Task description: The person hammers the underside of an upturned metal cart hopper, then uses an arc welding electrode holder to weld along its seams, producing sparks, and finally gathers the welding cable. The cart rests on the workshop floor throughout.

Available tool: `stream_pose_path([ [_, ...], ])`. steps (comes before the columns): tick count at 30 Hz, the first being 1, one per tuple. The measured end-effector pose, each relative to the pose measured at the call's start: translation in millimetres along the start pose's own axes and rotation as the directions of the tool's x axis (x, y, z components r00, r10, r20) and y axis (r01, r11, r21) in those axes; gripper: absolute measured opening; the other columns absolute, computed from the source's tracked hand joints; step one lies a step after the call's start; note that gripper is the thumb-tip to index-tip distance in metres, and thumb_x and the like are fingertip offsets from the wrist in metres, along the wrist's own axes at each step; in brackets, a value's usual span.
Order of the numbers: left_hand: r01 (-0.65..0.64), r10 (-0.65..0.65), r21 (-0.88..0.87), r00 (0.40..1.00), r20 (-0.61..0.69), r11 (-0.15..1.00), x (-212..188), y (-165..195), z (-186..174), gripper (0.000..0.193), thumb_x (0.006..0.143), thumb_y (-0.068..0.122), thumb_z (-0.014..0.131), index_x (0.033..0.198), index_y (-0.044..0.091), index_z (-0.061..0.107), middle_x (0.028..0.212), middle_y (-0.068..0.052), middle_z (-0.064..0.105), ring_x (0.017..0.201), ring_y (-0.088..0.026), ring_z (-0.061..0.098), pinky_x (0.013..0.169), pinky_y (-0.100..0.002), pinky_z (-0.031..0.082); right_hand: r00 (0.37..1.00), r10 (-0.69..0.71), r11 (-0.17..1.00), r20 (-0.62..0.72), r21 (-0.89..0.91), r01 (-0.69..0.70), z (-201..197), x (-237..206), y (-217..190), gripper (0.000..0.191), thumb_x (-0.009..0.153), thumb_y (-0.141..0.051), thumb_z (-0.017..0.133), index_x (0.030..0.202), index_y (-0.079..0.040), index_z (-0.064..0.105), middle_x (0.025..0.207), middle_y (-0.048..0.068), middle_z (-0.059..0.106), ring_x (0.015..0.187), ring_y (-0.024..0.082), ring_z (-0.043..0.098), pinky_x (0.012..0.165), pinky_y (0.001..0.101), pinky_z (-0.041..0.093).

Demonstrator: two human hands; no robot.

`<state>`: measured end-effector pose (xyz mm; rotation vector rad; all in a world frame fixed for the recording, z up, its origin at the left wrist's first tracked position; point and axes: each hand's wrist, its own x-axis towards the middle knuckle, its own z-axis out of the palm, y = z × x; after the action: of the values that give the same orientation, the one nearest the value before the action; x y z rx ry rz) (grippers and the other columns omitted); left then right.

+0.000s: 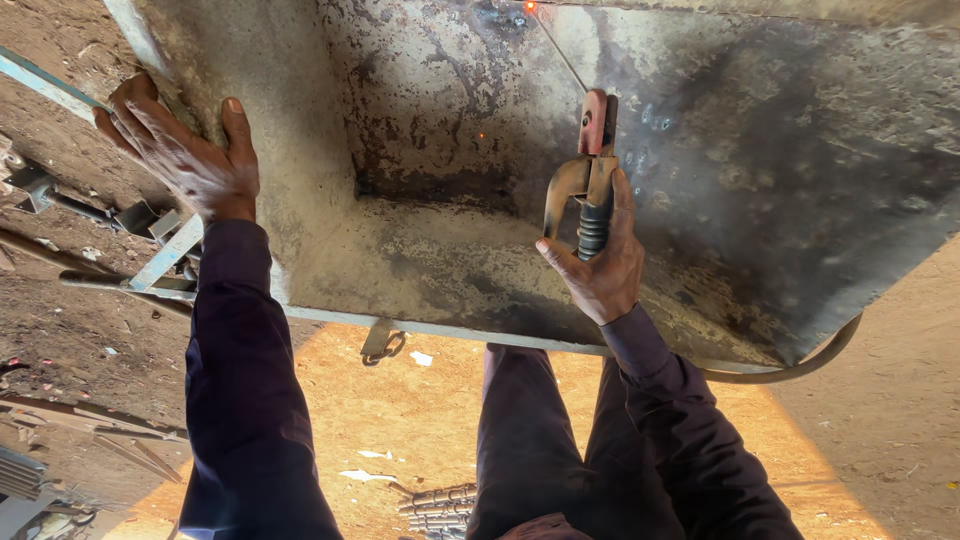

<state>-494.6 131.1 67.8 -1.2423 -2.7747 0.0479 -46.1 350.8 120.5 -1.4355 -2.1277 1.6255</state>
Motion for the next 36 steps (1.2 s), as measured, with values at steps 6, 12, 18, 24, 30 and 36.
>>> stream_pose_path([
  [6, 0.022, -0.021, -0.016, 1.000, 0.007, 1.000, -1.1, -0.4, -0.6, 0.071, 0.108, 0.066, 0.047, 0.145, 0.005, 0.045, 0.134, -0.017, 0.049, 0.136, -0.035, 0.049, 0.125, -0.067, 0.020, 0.998, 0.058, 0.998, 0.015, 0.012, -0.059, -0.6, 4.3, -5.9, 0.113, 0.084, -0.035, 0.093, 0.164, -0.005, 0.018, 0.129, 0.019, 0.070, 0.100, 0.028, 0.078, 0.083, 0.0370, 0.066],
  [12, -0.003, 0.002, -0.042, 1.000, -0.022, 0.999, -1.3, -0.7, -0.3, 0.072, 0.110, 0.067, 0.047, 0.149, 0.005, 0.043, 0.141, -0.016, 0.049, 0.140, -0.036, 0.050, 0.129, -0.067, 0.020, 1.000, -0.012, 0.999, -0.017, -0.032, 0.011, -0.7, 4.2, -7.2, 0.113, 0.083, -0.032, 0.094, 0.164, -0.007, 0.020, 0.134, 0.022, 0.068, 0.112, 0.033, 0.075, 0.089, 0.0397, 0.064],
  [18, -0.010, 0.010, 0.005, 1.000, -0.013, 1.000, 1.0, 3.1, -4.5, 0.070, 0.112, 0.067, 0.044, 0.147, 0.007, 0.044, 0.137, -0.016, 0.049, 0.138, -0.035, 0.051, 0.128, -0.066, 0.022, 1.000, 0.025, 0.999, 0.001, -0.029, -0.025, 1.6, 3.4, -2.1, 0.114, 0.084, -0.035, 0.093, 0.163, -0.004, 0.018, 0.128, 0.023, 0.070, 0.097, 0.032, 0.078, 0.080, 0.0387, 0.065],
  [24, 0.029, -0.029, -0.026, 0.999, 0.017, 0.999, 1.5, 3.1, -4.8, 0.072, 0.107, 0.070, 0.042, 0.142, 0.008, 0.048, 0.131, -0.014, 0.052, 0.135, -0.033, 0.054, 0.126, -0.068, 0.022, 0.999, 0.024, 0.999, 0.021, -0.031, -0.024, 0.0, 2.3, -0.5, 0.112, 0.086, -0.037, 0.092, 0.164, -0.004, 0.018, 0.126, 0.024, 0.070, 0.089, 0.030, 0.079, 0.075, 0.0374, 0.066],
  [30, -0.068, 0.071, 0.038, 0.993, -0.090, 0.997, 1.5, -1.3, 1.3, 0.074, 0.113, 0.069, 0.043, 0.143, 0.001, 0.044, 0.139, -0.015, 0.050, 0.138, -0.035, 0.051, 0.126, -0.066, 0.020, 0.998, 0.061, 0.998, -0.001, 0.005, -0.061, -0.2, -0.2, -0.3, 0.111, 0.086, -0.043, 0.089, 0.164, -0.004, 0.019, 0.131, 0.020, 0.069, 0.088, 0.027, 0.077, 0.076, 0.0351, 0.066],
  [36, 0.014, -0.015, -0.035, 1.000, -0.014, 0.999, 0.3, 2.4, -2.6, 0.068, 0.112, 0.065, 0.046, 0.144, 0.005, 0.047, 0.133, -0.015, 0.051, 0.136, -0.033, 0.053, 0.128, -0.067, 0.020, 1.000, -0.014, 1.000, -0.025, -0.015, 0.013, -1.6, 0.3, 1.1, 0.110, 0.090, -0.046, 0.086, 0.166, -0.005, 0.018, 0.131, 0.018, 0.069, 0.105, 0.028, 0.077, 0.086, 0.0370, 0.066],
])
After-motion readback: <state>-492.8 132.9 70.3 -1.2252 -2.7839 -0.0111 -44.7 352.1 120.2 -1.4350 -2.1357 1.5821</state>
